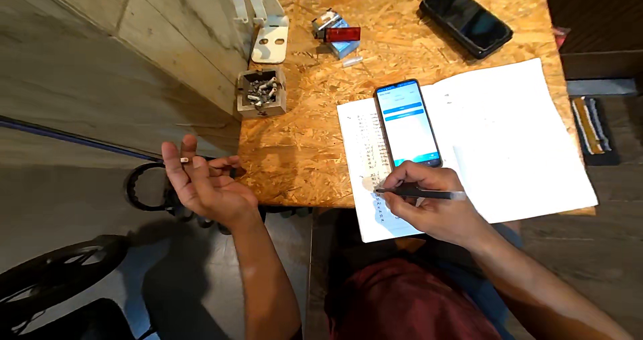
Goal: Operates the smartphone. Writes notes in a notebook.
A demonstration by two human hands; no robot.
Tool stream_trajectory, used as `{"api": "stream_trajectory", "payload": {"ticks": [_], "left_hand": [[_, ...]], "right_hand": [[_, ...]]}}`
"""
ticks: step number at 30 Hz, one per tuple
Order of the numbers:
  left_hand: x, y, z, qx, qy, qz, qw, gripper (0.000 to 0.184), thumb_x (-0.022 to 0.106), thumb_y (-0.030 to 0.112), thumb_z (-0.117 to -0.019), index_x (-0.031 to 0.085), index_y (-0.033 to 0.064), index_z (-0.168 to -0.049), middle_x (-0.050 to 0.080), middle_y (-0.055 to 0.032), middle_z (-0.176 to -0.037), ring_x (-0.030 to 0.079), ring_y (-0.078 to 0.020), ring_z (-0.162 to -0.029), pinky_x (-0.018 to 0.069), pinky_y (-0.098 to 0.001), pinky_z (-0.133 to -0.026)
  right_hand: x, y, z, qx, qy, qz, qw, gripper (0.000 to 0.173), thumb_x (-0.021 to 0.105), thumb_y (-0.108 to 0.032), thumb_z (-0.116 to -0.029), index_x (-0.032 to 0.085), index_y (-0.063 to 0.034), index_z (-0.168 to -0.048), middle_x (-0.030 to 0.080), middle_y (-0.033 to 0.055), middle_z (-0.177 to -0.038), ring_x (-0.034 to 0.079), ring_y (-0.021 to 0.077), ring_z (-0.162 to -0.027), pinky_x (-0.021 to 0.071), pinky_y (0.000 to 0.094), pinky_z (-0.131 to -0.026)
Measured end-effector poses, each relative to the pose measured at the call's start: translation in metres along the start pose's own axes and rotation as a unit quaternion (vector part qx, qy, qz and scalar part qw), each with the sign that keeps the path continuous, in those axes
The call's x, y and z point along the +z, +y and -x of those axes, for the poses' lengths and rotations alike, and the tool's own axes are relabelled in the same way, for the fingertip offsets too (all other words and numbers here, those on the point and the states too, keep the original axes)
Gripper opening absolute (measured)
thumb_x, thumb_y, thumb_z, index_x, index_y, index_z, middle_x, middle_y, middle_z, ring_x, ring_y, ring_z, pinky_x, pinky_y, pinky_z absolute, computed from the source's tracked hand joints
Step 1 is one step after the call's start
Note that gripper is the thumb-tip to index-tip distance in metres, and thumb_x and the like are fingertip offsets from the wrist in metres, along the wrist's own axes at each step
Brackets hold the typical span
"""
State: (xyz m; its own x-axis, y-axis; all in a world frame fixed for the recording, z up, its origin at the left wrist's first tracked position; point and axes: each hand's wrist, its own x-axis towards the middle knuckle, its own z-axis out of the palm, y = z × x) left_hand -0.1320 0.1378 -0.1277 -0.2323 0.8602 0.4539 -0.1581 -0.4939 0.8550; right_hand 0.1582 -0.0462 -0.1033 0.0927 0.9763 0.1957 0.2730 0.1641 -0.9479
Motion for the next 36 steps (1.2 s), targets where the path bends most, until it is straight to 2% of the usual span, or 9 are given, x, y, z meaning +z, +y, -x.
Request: {"api": "stream_trajectory", "payload": {"ticks": [6, 12, 20, 24, 27, 29, 32, 34, 36], "left_hand": [[0.001, 0.001, 0.000, 0.002, -0.003, -0.005, 1.000, 0.044, 0.027, 0.007, -0.1080, 0.035, 0.0045, -0.151, 0.060, -0.0066, -0.137, 0.069, -0.0166, -0.080, 0.0602, -0.0293, -0.067], [-0.001, -0.001, 0.000, -0.002, -0.006, -0.004, 1.000, 0.043, 0.029, 0.008, -0.1082, 0.034, 0.0048, -0.151, 0.062, -0.0050, -0.135, 0.069, -0.0160, -0.079, 0.0607, -0.0307, -0.068], [0.001, -0.001, 0.000, -0.001, 0.003, -0.010, 1.000, 0.044, 0.030, 0.006, -0.1073, 0.033, 0.0028, -0.151, 0.063, -0.0048, -0.134, 0.070, -0.0156, -0.079, 0.0608, -0.0303, -0.068], [0.000, -0.001, 0.000, -0.002, 0.003, -0.007, 1.000, 0.043, 0.030, 0.006, -0.1073, 0.034, 0.0036, -0.150, 0.063, -0.0045, -0.134, 0.070, -0.0155, -0.079, 0.0610, -0.0302, -0.067], [-0.002, -0.003, -0.001, 0.003, -0.007, 0.000, 1.000, 0.044, 0.033, 0.007, -0.1075, 0.033, 0.0030, -0.151, 0.062, -0.0058, -0.135, 0.070, -0.0164, -0.080, 0.0610, -0.0307, -0.067], [-0.002, -0.004, -0.001, 0.003, -0.005, 0.000, 1.000, 0.044, 0.033, 0.008, -0.1075, 0.034, 0.0033, -0.151, 0.062, -0.0057, -0.136, 0.070, -0.0163, -0.079, 0.0610, -0.0306, -0.066], [-0.002, -0.003, -0.001, 0.002, -0.001, -0.002, 1.000, 0.043, 0.032, 0.007, -0.1074, 0.034, 0.0035, -0.151, 0.063, -0.0055, -0.135, 0.070, -0.0158, -0.078, 0.0609, -0.0301, -0.066], [-0.001, -0.003, -0.001, 0.002, -0.002, -0.002, 1.000, 0.044, 0.031, 0.007, -0.1074, 0.034, 0.0032, -0.151, 0.063, -0.0060, -0.135, 0.070, -0.0163, -0.078, 0.0609, -0.0304, -0.066], [-0.002, -0.004, -0.001, 0.001, -0.001, -0.003, 1.000, 0.044, 0.032, 0.007, -0.1076, 0.034, 0.0027, -0.151, 0.062, -0.0066, -0.136, 0.070, -0.0167, -0.078, 0.0611, -0.0306, -0.067]], "right_hand": [[0.002, 0.000, -0.001, 0.022, -0.003, 0.040, 0.999, 0.008, 0.070, -0.015, -0.0921, 0.072, -0.0076, -0.095, 0.068, -0.0041, -0.080, 0.059, -0.0032, -0.064, 0.0495, 0.0124, -0.055], [0.003, 0.000, -0.002, 0.031, -0.015, 0.094, 0.995, 0.012, 0.069, -0.020, -0.0938, 0.073, -0.0091, -0.097, 0.069, -0.0040, -0.081, 0.060, -0.0033, -0.067, 0.0515, 0.0134, -0.059], [0.001, -0.001, 0.001, 0.012, 0.009, 0.057, 0.998, 0.011, 0.069, -0.017, -0.0949, 0.072, -0.0057, -0.097, 0.068, -0.0022, -0.080, 0.059, -0.0020, -0.065, 0.0504, 0.0134, -0.057], [-0.022, -0.011, 0.005, -0.042, 0.036, -0.001, 0.998, 0.015, 0.066, -0.015, -0.1006, 0.070, -0.0016, -0.106, 0.072, 0.0029, -0.089, 0.066, 0.0052, -0.069, 0.0577, 0.0205, -0.059], [-0.057, -0.015, 0.000, -0.043, 0.054, 0.057, 0.996, 0.028, 0.049, -0.023, -0.1092, 0.061, -0.0099, -0.131, 0.076, 0.0020, -0.096, 0.068, 0.0090, -0.065, 0.0593, 0.0246, -0.054], [-0.078, -0.015, -0.006, -0.039, 0.068, 0.084, 0.993, 0.035, 0.041, -0.026, -0.1113, 0.056, -0.0130, -0.140, 0.077, 0.0034, -0.098, 0.068, 0.0105, -0.060, 0.0590, 0.0264, -0.050], [-0.096, -0.013, -0.015, -0.030, 0.077, 0.120, 0.989, 0.034, 0.038, -0.021, -0.1107, 0.057, -0.0105, -0.137, 0.077, 0.0036, -0.107, 0.066, 0.0104, -0.057, 0.0576, 0.0258, -0.047], [-0.101, -0.011, -0.019, -0.019, 0.060, 0.155, 0.986, 0.032, 0.041, -0.018, -0.1086, 0.058, -0.0100, -0.135, 0.075, 0.0010, -0.115, 0.066, 0.0088, -0.060, 0.0576, 0.0254, -0.049], [-0.102, -0.009, -0.023, -0.013, 0.045, 0.174, 0.984, 0.031, 0.044, -0.018, -0.1070, 0.058, -0.0102, -0.134, 0.074, -0.0004, -0.115, 0.066, 0.0073, -0.061, 0.0568, 0.0247, -0.048]]}}
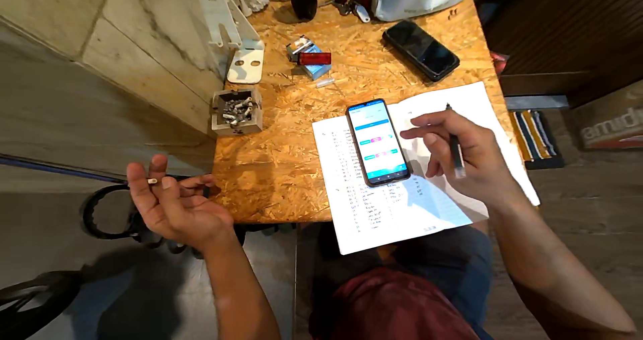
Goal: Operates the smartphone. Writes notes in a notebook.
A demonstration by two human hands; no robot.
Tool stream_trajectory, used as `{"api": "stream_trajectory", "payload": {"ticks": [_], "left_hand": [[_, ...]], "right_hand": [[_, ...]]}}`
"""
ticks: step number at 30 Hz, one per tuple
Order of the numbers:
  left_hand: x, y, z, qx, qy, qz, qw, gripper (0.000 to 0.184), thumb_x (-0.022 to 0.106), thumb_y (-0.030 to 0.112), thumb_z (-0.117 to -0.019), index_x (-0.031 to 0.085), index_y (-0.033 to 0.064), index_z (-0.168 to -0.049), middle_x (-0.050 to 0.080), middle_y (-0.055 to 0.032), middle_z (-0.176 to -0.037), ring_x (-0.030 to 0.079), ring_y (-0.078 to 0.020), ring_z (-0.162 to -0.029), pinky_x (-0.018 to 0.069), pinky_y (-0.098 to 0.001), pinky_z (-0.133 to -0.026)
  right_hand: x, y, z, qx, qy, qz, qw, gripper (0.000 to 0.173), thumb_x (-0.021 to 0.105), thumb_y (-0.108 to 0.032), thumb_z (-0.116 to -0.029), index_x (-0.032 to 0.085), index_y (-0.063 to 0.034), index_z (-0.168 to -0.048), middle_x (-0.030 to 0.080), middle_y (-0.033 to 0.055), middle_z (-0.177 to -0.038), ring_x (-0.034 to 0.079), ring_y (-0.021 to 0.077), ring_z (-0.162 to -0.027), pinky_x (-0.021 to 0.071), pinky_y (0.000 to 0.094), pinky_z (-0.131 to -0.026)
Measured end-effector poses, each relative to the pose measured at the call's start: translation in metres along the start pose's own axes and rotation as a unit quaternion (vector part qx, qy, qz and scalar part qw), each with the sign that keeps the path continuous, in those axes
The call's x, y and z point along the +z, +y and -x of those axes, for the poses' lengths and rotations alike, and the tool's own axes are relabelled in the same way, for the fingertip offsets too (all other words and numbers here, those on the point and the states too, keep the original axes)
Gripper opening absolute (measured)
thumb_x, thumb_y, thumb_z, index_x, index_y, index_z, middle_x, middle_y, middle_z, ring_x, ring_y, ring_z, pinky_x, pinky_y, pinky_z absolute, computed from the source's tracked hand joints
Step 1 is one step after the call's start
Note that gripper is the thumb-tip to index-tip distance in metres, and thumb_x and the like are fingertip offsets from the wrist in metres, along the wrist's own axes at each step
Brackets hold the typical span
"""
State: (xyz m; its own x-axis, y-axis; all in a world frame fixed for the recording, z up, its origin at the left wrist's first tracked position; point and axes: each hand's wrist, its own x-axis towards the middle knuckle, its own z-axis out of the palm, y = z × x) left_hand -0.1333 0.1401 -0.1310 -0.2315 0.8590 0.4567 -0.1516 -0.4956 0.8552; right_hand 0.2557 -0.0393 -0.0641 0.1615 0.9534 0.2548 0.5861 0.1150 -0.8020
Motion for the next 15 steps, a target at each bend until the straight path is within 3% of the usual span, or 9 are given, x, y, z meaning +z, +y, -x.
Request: {"api": "stream_trajectory", "payload": {"ticks": [5, 15], "left_hand": [[0.0017, 0.0014, 0.0001, -0.008, 0.009, -0.002, 1.000, 0.044, 0.033, 0.007, -0.1074, 0.034, 0.0034, -0.151, 0.063, -0.0055, -0.134, 0.070, -0.0160, -0.078, 0.0613, -0.0303, -0.067], [0.0021, 0.0029, 0.0001, -0.005, 0.006, -0.006, 1.000, 0.044, 0.032, 0.007, -0.1073, 0.034, 0.0034, -0.151, 0.062, -0.0050, -0.135, 0.070, -0.0159, -0.078, 0.0615, -0.0301, -0.067]], "right_hand": [[0.0049, 0.0011, -0.0049, -0.011, -0.013, 0.006, 1.000, 0.031, 0.046, -0.013, -0.1027, 0.059, -0.0109, -0.131, 0.075, -0.0025, -0.115, 0.064, 0.0051, -0.059, 0.0531, 0.0227, -0.045], [0.0071, 0.0047, -0.0021, 0.000, -0.012, 0.003, 1.000, 0.031, 0.046, -0.015, -0.1023, 0.060, -0.0111, -0.130, 0.074, -0.0027, -0.112, 0.063, 0.0049, -0.058, 0.0529, 0.0221, -0.045]]}}
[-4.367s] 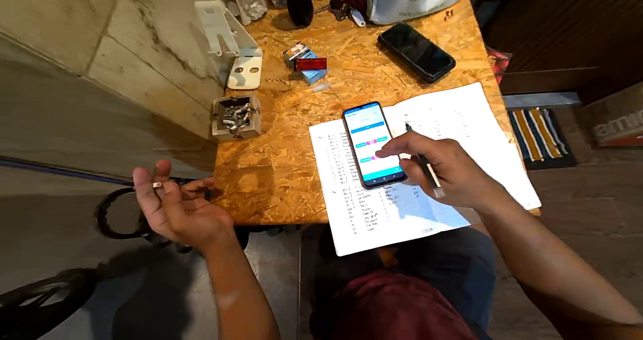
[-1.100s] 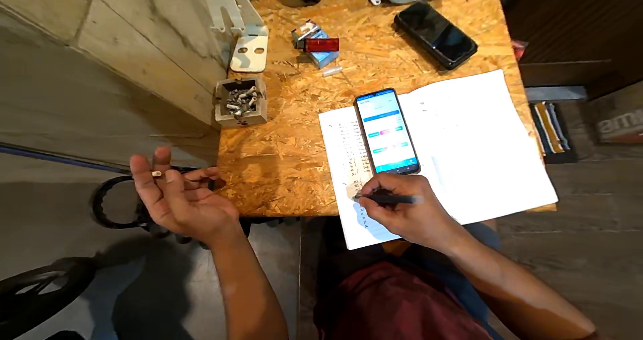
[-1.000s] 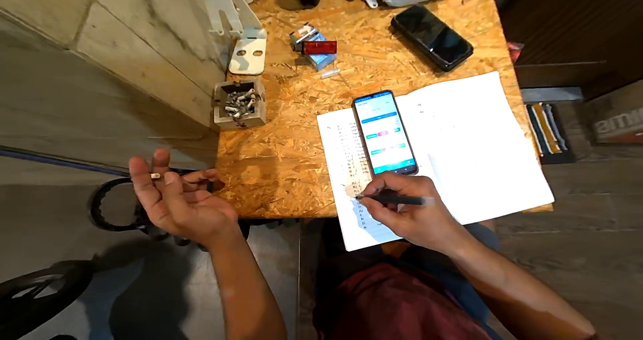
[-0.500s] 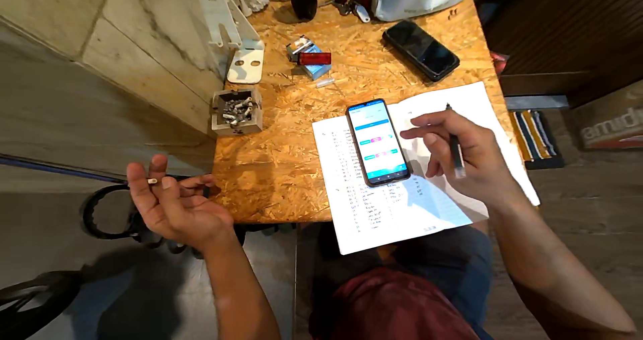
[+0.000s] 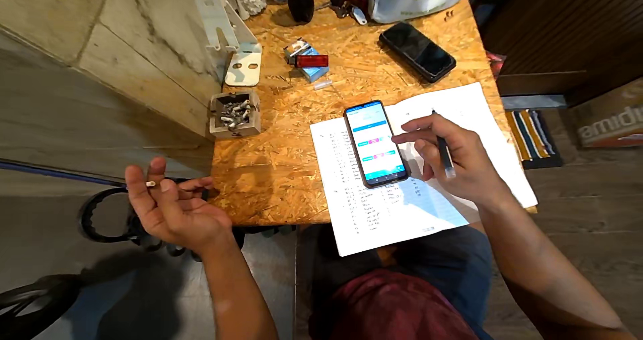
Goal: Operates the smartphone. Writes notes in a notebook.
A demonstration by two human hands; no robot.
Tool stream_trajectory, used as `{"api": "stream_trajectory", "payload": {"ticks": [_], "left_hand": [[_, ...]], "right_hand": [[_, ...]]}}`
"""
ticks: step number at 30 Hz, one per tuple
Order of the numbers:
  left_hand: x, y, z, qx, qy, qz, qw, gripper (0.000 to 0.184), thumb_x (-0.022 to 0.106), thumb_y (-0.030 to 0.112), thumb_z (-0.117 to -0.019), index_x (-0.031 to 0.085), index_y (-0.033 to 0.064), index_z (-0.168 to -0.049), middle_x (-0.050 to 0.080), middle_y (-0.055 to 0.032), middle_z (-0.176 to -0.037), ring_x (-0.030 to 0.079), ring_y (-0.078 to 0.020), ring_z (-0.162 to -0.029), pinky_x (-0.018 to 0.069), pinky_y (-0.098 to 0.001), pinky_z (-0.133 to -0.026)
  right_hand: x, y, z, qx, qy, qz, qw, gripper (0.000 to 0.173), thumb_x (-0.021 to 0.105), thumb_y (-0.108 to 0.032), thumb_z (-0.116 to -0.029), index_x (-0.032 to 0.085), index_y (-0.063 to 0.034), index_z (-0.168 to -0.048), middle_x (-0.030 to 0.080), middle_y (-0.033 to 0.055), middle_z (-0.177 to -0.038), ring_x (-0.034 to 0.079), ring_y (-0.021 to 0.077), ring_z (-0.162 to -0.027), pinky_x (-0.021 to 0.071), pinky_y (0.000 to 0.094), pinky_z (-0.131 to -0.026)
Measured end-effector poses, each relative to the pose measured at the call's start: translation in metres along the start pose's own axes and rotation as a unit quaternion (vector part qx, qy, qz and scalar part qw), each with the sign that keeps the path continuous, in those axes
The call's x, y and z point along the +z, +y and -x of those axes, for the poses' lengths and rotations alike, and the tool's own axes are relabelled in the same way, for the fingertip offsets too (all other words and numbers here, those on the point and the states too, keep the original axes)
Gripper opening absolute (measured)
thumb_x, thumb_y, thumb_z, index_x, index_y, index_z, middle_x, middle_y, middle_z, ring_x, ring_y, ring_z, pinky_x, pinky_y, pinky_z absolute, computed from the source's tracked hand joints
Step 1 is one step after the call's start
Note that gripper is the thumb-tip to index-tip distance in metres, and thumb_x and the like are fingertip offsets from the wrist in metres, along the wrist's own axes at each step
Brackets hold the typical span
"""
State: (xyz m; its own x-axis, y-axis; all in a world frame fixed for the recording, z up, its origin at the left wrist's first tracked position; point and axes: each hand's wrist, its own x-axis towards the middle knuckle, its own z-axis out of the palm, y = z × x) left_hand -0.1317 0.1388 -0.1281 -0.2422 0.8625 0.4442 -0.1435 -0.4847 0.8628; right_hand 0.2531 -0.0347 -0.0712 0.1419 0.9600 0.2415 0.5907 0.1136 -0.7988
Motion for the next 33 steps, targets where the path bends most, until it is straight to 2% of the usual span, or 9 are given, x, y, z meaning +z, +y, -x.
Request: {"api": "stream_trajectory", "payload": {"ticks": [4, 12, 19, 27, 33], "left_hand": [[0.000, 0.000, 0.000, -0.003, -0.003, -0.001, 1.000, 0.044, 0.032, 0.007, -0.1072, 0.033, 0.0033, -0.152, 0.062, -0.0056, -0.135, 0.070, -0.0161, -0.078, 0.0615, -0.0305, -0.066], [0.001, 0.001, 0.001, -0.006, -0.005, -0.004, 1.000, 0.045, 0.031, 0.008, -0.1078, 0.031, 0.0041, -0.153, 0.061, -0.0052, -0.136, 0.069, -0.0150, -0.077, 0.0604, -0.0296, -0.067], [-0.001, 0.001, 0.000, -0.009, -0.012, -0.012, 1.000, 0.045, 0.031, 0.009, -0.1085, 0.033, 0.0048, -0.153, 0.061, -0.0059, -0.137, 0.069, -0.0157, -0.079, 0.0605, -0.0296, -0.069], [-0.002, -0.001, 0.000, -0.006, -0.013, -0.020, 1.000, 0.045, 0.030, 0.010, -0.1087, 0.034, 0.0060, -0.153, 0.060, -0.0062, -0.138, 0.069, -0.0159, -0.079, 0.0601, -0.0290, -0.068], [-0.001, 0.000, 0.000, -0.014, -0.013, -0.021, 1.000, 0.044, 0.030, 0.010, -0.1090, 0.033, 0.0070, -0.153, 0.061, -0.0055, -0.137, 0.069, -0.0157, -0.078, 0.0603, -0.0288, -0.069]], "right_hand": [[0.003, -0.001, 0.002, 0.004, -0.009, -0.008, 1.000, 0.030, 0.046, -0.015, -0.1036, 0.060, -0.0110, -0.131, 0.074, -0.0026, -0.108, 0.062, 0.0049, -0.057, 0.0532, 0.0225, -0.045], [0.005, 0.004, 0.009, -0.013, -0.014, -0.021, 1.000, 0.033, 0.046, -0.016, -0.1033, 0.058, -0.0096, -0.133, 0.074, -0.0016, -0.116, 0.064, 0.0049, -0.062, 0.0526, 0.0217, -0.047], [-0.002, 0.008, 0.018, -0.013, 0.016, -0.033, 0.999, 0.033, 0.044, -0.014, -0.1038, 0.056, -0.0067, -0.134, 0.073, 0.0010, -0.120, 0.061, 0.0047, -0.059, 0.0499, 0.0205, -0.045], [-0.004, 0.019, 0.031, -0.011, 0.048, -0.075, 0.996, 0.033, 0.044, -0.015, -0.1040, 0.055, -0.0050, -0.134, 0.072, 0.0045, -0.124, 0.066, 0.0079, -0.065, 0.0552, 0.0231, -0.051], [-0.001, 0.024, 0.035, -0.015, 0.059, -0.092, 0.994, 0.033, 0.044, -0.014, -0.1037, 0.055, -0.0037, -0.133, 0.072, 0.0054, -0.125, 0.066, 0.0078, -0.067, 0.0551, 0.0224, -0.053]]}}
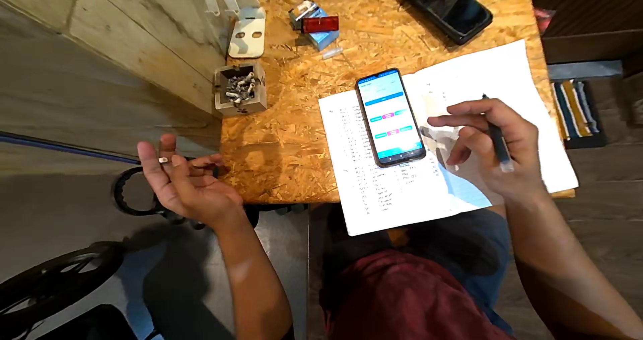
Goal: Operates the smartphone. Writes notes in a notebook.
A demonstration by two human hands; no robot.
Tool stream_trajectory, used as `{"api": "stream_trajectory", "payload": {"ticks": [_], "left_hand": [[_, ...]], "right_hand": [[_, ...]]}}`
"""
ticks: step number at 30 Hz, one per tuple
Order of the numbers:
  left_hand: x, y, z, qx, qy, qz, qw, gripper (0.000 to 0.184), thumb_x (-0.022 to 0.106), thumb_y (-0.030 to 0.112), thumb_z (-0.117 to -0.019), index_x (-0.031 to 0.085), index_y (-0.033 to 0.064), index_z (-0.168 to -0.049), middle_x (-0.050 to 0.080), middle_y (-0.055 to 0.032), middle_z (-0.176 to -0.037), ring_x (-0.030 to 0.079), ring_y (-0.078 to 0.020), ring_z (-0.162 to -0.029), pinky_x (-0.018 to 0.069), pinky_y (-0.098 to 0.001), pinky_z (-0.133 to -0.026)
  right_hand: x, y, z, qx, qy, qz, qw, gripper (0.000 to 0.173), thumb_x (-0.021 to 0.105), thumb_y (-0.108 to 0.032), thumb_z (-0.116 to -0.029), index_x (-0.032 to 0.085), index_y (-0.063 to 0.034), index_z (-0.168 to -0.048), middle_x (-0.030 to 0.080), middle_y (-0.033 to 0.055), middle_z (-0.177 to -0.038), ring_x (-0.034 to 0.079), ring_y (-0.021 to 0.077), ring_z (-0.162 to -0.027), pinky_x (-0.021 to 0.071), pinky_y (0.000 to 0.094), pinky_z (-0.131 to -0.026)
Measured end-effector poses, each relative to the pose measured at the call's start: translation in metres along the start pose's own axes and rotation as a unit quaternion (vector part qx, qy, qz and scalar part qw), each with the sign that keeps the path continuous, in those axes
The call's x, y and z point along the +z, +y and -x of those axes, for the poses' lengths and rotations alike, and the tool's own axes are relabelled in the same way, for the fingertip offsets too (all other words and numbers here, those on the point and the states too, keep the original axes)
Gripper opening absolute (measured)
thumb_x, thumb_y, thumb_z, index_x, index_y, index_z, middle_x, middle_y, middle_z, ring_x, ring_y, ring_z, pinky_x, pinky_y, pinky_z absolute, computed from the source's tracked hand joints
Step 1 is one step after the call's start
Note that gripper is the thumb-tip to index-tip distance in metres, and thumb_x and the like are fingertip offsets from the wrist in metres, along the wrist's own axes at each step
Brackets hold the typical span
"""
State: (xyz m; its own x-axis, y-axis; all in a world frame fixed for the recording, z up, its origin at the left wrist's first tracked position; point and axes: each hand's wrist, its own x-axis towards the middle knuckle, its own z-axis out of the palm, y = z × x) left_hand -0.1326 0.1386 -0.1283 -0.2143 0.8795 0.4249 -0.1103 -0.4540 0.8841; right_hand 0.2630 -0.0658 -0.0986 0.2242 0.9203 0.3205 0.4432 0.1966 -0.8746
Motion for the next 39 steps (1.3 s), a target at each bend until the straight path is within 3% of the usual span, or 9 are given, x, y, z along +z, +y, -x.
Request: {"api": "stream_trajectory", "payload": {"ticks": [7, 11, 18, 27, 36, 39], "left_hand": [[-0.001, -0.002, -0.001, 0.004, -0.001, 0.000, 1.000, 0.045, 0.031, 0.012, -0.1093, 0.032, 0.0069, -0.154, 0.061, -0.0051, -0.137, 0.069, -0.0159, -0.078, 0.0605, -0.0296, -0.068], [0.002, 0.000, 0.000, 0.008, 0.006, 0.012, 1.000, 0.045, 0.033, 0.010, -0.1080, 0.031, 0.0042, -0.153, 0.061, -0.0055, -0.136, 0.069, -0.0154, -0.078, 0.0610, -0.0305, -0.068], [0.004, 0.001, 0.000, 0.013, 0.010, 0.019, 1.000, 0.043, 0.032, 0.006, -0.1078, 0.034, 0.0035, -0.151, 0.062, -0.0052, -0.134, 0.069, -0.0152, -0.078, 0.0611, -0.0298, -0.067], [0.004, 0.001, 0.000, 0.009, 0.012, 0.017, 1.000, 0.043, 0.031, 0.007, -0.1079, 0.034, 0.0035, -0.151, 0.062, -0.0047, -0.134, 0.070, -0.0157, -0.079, 0.0614, -0.0302, -0.067], [0.003, 0.001, 0.000, 0.009, 0.014, 0.017, 1.000, 0.045, 0.034, 0.006, -0.1066, 0.034, 0.0029, -0.151, 0.063, -0.0058, -0.134, 0.069, -0.0157, -0.079, 0.0607, -0.0299, -0.066], [0.002, 0.000, 0.000, 0.009, 0.015, 0.023, 1.000, 0.045, 0.033, 0.006, -0.1070, 0.033, 0.0025, -0.152, 0.063, -0.0061, -0.134, 0.070, -0.0161, -0.078, 0.0610, -0.0301, -0.066]], "right_hand": [[0.001, -0.011, -0.006, 0.010, -0.031, 0.027, 0.999, 0.033, 0.046, -0.014, -0.1020, 0.057, -0.0081, -0.133, 0.072, 0.0015, -0.122, 0.064, 0.0067, -0.064, 0.0542, 0.0230, -0.049], [0.008, -0.022, -0.019, -0.013, -0.089, 0.087, 0.992, 0.034, 0.051, -0.016, -0.0997, 0.061, -0.0139, -0.132, 0.073, -0.0044, -0.112, 0.059, 0.0026, -0.059, 0.0516, 0.0225, -0.048], [0.023, -0.020, -0.032, -0.047, -0.144, 0.208, 0.966, 0.033, 0.049, -0.022, -0.1009, 0.061, -0.0173, -0.131, 0.072, -0.0087, -0.117, 0.062, 0.0027, -0.070, 0.0529, 0.0283, -0.057], [0.003, -0.022, -0.037, -0.025, -0.088, 0.177, 0.980, 0.036, 0.047, -0.015, -0.0989, 0.058, -0.0136, -0.133, 0.073, -0.0043, -0.117, 0.057, 0.0032, -0.060, 0.0501, 0.0257, -0.050], [0.011, -0.017, -0.043, -0.012, -0.120, 0.215, 0.969, 0.036, 0.048, -0.017, -0.0989, 0.058, -0.0170, -0.134, 0.072, -0.0075, -0.121, 0.064, 0.0056, -0.072, 0.0543, 0.0310, -0.058], [0.009, -0.020, -0.041, -0.019, -0.107, 0.196, 0.975, 0.037, 0.047, -0.016, -0.0989, 0.057, -0.0146, -0.134, 0.073, -0.0062, -0.119, 0.060, 0.0039, -0.065, 0.0505, 0.0272, -0.053]]}}
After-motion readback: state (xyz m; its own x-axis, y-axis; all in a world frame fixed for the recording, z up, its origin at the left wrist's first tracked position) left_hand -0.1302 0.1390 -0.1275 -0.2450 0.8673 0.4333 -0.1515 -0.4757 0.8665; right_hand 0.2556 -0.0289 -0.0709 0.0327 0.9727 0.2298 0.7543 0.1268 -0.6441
